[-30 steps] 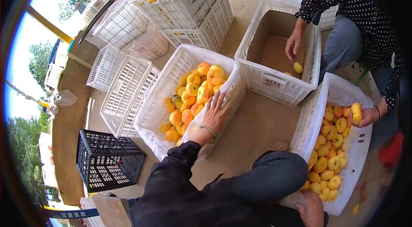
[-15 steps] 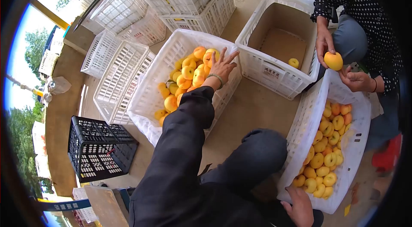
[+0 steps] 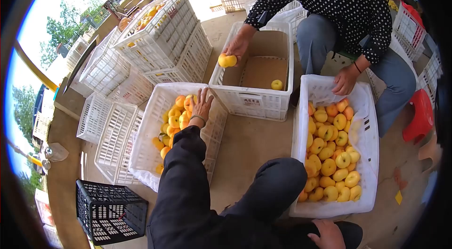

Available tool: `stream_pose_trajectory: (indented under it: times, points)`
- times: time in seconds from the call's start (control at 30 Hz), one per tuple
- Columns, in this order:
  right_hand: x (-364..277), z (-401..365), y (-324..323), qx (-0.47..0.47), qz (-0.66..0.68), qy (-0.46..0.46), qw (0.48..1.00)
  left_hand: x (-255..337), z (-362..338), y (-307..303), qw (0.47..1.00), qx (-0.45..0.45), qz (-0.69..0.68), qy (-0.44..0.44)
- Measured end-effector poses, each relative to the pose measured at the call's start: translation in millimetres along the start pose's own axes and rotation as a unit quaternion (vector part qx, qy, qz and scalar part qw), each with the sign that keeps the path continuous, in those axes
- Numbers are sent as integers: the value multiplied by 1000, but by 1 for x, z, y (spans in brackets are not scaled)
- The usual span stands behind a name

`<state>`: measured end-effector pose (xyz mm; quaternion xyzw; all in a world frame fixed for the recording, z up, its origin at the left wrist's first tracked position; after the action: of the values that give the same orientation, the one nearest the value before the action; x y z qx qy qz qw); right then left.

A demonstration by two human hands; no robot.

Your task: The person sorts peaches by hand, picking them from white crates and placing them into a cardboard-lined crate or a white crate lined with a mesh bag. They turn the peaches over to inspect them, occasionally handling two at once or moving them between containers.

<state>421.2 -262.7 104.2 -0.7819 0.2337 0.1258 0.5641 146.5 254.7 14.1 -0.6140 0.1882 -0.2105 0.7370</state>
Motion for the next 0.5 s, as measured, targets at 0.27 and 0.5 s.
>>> stream_pose_trajectory:
  times: [0.27, 0.5]
  points:
    - [-23, 20, -4, 23, -14, 0, 1000, 128, 51, -9, 963, 53, -184, 191]
    - [-29, 10, 1, -39, 0, 62, 997, 142, 96, 27, 982, -10, -163, 95]
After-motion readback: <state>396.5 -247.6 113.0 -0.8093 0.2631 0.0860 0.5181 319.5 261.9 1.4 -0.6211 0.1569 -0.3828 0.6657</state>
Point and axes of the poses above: each hand's wrist, its own z-axis towards the middle knuckle, its own y-axis out of the palm, x = y × z, the point moved 6 cm from there along z, towards the middle knuckle, and after that the axes turned 12 degrees about -z, right-handed, at the moved point
